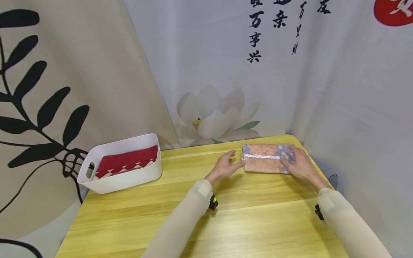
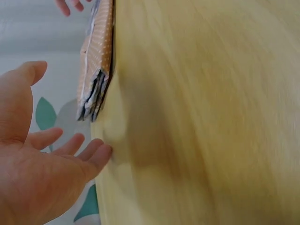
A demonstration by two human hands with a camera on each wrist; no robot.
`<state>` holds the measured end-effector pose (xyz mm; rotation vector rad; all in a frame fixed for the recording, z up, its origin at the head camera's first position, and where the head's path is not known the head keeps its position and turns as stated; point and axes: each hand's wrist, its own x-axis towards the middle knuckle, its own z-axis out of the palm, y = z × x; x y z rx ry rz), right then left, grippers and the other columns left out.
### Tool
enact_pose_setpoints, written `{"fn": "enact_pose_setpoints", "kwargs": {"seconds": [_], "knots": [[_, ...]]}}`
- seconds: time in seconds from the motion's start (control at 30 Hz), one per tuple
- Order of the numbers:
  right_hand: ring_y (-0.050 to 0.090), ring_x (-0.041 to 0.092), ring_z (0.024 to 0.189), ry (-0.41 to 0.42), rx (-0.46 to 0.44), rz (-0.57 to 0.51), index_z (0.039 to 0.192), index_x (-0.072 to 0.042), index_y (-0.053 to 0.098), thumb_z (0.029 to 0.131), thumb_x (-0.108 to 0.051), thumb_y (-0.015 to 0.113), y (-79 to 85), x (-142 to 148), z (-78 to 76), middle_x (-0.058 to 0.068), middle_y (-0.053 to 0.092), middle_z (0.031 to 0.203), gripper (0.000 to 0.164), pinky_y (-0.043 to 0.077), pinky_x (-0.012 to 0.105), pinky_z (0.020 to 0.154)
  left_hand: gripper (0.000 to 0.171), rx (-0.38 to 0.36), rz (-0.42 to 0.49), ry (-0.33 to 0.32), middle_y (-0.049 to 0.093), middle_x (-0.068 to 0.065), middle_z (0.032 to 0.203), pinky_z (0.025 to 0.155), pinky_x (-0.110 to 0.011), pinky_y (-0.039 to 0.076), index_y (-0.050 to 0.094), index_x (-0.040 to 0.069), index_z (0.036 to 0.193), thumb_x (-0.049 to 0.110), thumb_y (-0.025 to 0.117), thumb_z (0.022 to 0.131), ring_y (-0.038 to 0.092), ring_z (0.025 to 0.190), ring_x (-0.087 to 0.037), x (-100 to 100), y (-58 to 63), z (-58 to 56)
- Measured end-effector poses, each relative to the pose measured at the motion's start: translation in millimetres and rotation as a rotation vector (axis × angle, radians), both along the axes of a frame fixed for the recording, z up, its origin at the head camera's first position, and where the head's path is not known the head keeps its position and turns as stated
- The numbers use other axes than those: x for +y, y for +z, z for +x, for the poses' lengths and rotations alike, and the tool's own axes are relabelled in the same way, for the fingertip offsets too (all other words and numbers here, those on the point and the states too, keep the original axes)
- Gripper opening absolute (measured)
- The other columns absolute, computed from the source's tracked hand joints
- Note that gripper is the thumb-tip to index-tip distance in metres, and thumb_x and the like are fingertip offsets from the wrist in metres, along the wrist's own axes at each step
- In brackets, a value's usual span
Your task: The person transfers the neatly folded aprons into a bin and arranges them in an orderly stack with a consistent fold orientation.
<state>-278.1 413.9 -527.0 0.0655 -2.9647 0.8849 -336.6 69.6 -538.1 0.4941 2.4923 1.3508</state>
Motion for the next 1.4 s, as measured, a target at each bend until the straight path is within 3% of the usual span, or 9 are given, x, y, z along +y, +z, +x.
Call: {"fn": "enact_pose_setpoints", "kwargs": {"seconds": [0.23, 0.43, 0.63, 1.0, 1.27, 1.33, 1.4], "knots": [[0.035, 0.072, 0.152, -0.048, -0.061, 0.017, 0.174, 0.013, 0.021, 0.115, -0.049, 0.061, -4.3, 7.5, -5.3, 0.051, 0.028, 0.170, 0.094, 0.035, 0.088, 0.120, 0.084, -0.030, 0.026, 0.052, 0.048, -0.013, 0.178, 0.134, -0.057, 0.046, 0.040, 0.012, 0.175, 0.051, 0.071, 0.107, 0.045, 0.166, -0.038, 11.5, -8.5, 3.2], [0.033, 0.074, 0.151, -0.098, -0.087, 0.009, 0.170, 0.020, 0.020, 0.113, -0.040, 0.066, -3.9, 12.9, -12.6, 0.054, 0.030, 0.166, 0.094, 0.033, 0.086, 0.125, 0.086, -0.026, -0.008, -0.014, 0.041, -0.013, 0.183, 0.139, -0.057, 0.039, 0.036, 0.012, 0.177, 0.049, 0.071, 0.109, 0.039, 0.170, -0.037, 22.0, -7.3, 5.0], [0.037, 0.074, 0.150, -0.111, -0.137, 0.001, 0.169, 0.021, 0.019, 0.114, -0.042, 0.063, -1.1, 15.9, -14.4, 0.055, 0.032, 0.165, 0.095, 0.036, 0.084, 0.125, 0.085, -0.016, -0.009, -0.069, 0.042, -0.013, 0.182, 0.138, -0.059, 0.039, 0.034, 0.015, 0.179, 0.046, 0.072, 0.109, 0.040, 0.170, -0.038, 27.0, -6.8, 2.6], [0.047, 0.070, 0.146, -0.104, -0.140, 0.013, 0.167, 0.022, 0.025, 0.112, -0.036, 0.064, -2.9, 15.3, -15.0, 0.053, 0.043, 0.160, 0.089, 0.043, 0.080, 0.122, 0.089, -0.107, -0.076, -0.054, 0.033, -0.010, 0.187, 0.141, -0.055, 0.035, 0.023, 0.019, 0.182, 0.044, 0.068, 0.110, 0.033, 0.174, -0.034, 37.8, -8.4, -2.4], [0.052, 0.068, 0.143, -0.137, -0.175, -0.070, 0.166, 0.021, 0.030, 0.110, -0.034, 0.068, -4.2, 18.4, -9.6, 0.052, 0.047, 0.157, 0.086, 0.050, 0.076, 0.117, 0.087, -0.114, 0.017, -0.054, 0.037, -0.015, 0.184, 0.140, -0.058, 0.036, 0.029, 0.012, 0.180, 0.041, 0.071, 0.109, 0.036, 0.172, -0.040, 34.9, -4.8, 4.4], [0.054, 0.067, 0.141, -0.157, -0.177, -0.092, 0.165, 0.021, 0.033, 0.110, -0.032, 0.069, -4.4, 20.0, -7.8, 0.052, 0.048, 0.156, 0.084, 0.052, 0.075, 0.116, 0.082, -0.112, 0.057, -0.045, 0.045, -0.017, 0.180, 0.137, -0.057, 0.041, 0.034, 0.011, 0.178, 0.038, 0.071, 0.110, 0.044, 0.167, -0.040, 33.9, -4.1, 4.8], [0.056, 0.067, 0.139, -0.170, -0.173, -0.094, 0.164, 0.020, 0.035, 0.110, -0.032, 0.069, -4.7, 21.7, -6.4, 0.051, 0.050, 0.155, 0.082, 0.054, 0.073, 0.114, 0.074, -0.117, 0.110, -0.040, 0.058, -0.020, 0.168, 0.126, -0.051, 0.052, 0.041, 0.010, 0.175, 0.032, 0.072, 0.111, 0.059, 0.152, -0.036, 32.9, -4.5, 4.7]]}}
